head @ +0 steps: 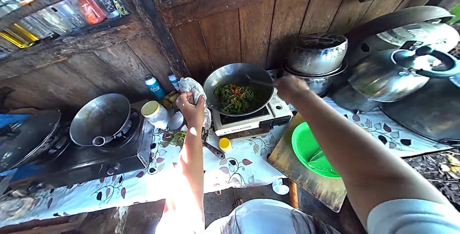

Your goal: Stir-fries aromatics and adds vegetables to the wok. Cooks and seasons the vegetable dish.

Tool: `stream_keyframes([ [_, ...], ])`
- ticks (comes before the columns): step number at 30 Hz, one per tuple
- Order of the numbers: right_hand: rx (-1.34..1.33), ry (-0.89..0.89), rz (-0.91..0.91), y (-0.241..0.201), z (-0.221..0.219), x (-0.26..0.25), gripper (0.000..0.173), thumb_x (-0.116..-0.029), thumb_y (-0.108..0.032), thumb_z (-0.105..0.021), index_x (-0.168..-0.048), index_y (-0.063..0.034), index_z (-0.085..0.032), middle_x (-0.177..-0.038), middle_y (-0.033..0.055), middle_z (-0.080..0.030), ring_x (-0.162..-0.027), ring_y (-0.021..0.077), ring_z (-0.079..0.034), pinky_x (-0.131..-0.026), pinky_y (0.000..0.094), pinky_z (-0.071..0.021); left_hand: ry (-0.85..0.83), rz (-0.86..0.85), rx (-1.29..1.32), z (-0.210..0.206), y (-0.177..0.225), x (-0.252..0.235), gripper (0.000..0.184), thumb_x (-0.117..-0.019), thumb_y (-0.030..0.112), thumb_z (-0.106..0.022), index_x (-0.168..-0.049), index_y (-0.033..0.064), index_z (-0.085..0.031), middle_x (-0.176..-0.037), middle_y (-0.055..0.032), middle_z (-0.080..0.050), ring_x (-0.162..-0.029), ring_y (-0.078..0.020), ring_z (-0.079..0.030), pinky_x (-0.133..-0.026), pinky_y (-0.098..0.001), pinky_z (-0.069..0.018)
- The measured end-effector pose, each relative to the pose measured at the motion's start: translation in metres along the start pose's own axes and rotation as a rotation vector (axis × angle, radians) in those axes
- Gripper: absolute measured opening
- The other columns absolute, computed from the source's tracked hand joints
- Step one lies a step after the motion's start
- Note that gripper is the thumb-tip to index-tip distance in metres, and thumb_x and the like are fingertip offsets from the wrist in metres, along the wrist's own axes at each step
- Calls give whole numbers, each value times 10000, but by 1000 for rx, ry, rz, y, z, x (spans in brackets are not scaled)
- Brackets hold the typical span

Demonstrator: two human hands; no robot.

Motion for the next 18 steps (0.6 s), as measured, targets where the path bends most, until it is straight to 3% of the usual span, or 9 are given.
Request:
stream_keyframes([
  [3,-58,-75,86,-2,-13,-6,322,-1001,-68,-546,-1276,-100,-710,-1274,243,-675,-1232,473,-609,-973,720,-456,-12,11,7,0,-2,-1,501,-869,156,-804,-1264,-34,-561,-1366,-271,-494,-1285,-341,-486,-1078,-437,-417],
  [6,-56,-33,183,11,10,6,294,-1017,-83,-561,-1245,-138,-738,-1214,236,-698,-1180,479,-628,-937,739,-458,-8,11,16,-1,-3,-1,498,-868,156,-806,-1258,-37,-564,-1363,-267,-496,-1286,-335,-485,-1081,-433,-413],
  [10,54,-22,220,14,47,41,306,-1054,-121,-539,-1277,-201,-731,-1132,198,-728,-1061,436,-681,-872,678,-504,4,-13,10,-2,-5,-1,486,-869,163,-804,-1241,-37,-565,-1341,-271,-508,-1280,-349,-490,-1080,-445,-417],
  [14,180,-72,171,7,37,56,306,-1042,-117,-548,-1234,-245,-749,-1126,186,-734,-1088,448,-674,-862,698,-501,-10,-25,0,0,-5,-1,477,-880,167,-792,-1236,-54,-565,-1338,-282,-513,-1282,-358,-493,-1083,-453,-416],
  [18,259,31,80,-4,46,58,291,-1027,-73,-530,-1216,-148,-739,-1128,258,-710,-1080,510,-662,-801,712,-505,0,-34,3,0,-3,-1,475,-864,155,-804,-1221,-55,-572,-1320,-276,-523,-1274,-351,-492,-1087,-445,-403],
])
Point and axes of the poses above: each hand's wrist, its own x-axis away from the middle knuckle, its own z-axis out of the back of the hand, y = z × x, the point moved 1 cm from there along -x, towards the middle knuckle
